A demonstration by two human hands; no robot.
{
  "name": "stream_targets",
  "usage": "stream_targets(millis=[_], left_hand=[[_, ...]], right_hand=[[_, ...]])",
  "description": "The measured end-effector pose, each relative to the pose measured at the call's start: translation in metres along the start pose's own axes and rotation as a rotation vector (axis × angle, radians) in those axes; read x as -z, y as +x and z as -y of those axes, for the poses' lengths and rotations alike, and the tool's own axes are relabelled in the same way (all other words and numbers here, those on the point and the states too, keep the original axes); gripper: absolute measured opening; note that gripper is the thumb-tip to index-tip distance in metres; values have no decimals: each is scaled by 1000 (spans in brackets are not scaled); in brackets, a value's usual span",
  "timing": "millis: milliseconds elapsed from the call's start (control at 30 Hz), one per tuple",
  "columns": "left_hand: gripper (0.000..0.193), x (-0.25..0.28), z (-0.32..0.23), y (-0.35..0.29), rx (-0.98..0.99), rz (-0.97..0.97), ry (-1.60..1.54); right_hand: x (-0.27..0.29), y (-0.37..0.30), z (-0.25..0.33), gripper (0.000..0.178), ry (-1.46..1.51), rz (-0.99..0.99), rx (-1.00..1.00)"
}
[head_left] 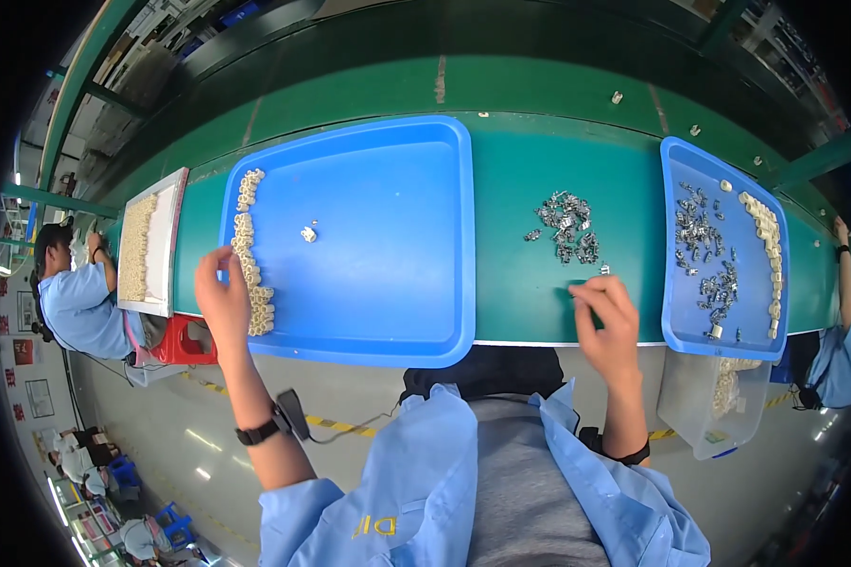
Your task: The person picks up a white plastic component and a metal connector, joins them together, and places the assembled unit onto a blue tray, repeating the process.
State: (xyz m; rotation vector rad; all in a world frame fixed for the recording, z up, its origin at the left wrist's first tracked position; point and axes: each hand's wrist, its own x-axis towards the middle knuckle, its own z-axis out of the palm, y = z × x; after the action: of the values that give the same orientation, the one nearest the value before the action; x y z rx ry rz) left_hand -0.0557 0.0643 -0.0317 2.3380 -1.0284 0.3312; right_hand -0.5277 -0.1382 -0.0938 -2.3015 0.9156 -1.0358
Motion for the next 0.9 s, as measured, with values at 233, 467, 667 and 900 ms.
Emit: stream_targets(millis=[233, 467, 667, 900], left_hand=[[18, -33, 34, 35, -47, 140, 456], [17, -46, 32, 34, -44, 106, 526], [11, -51, 49, 45, -224, 56, 403], [10, -50, 40, 47, -391, 66, 355]], right_hand=[[-7, -12, 0, 23, -147, -51, 83], [0, -6, 14, 20, -170, 15, -38], [0, -8, 9, 16, -169, 18, -54], [-6, -5, 12, 12, 393, -33, -350]])
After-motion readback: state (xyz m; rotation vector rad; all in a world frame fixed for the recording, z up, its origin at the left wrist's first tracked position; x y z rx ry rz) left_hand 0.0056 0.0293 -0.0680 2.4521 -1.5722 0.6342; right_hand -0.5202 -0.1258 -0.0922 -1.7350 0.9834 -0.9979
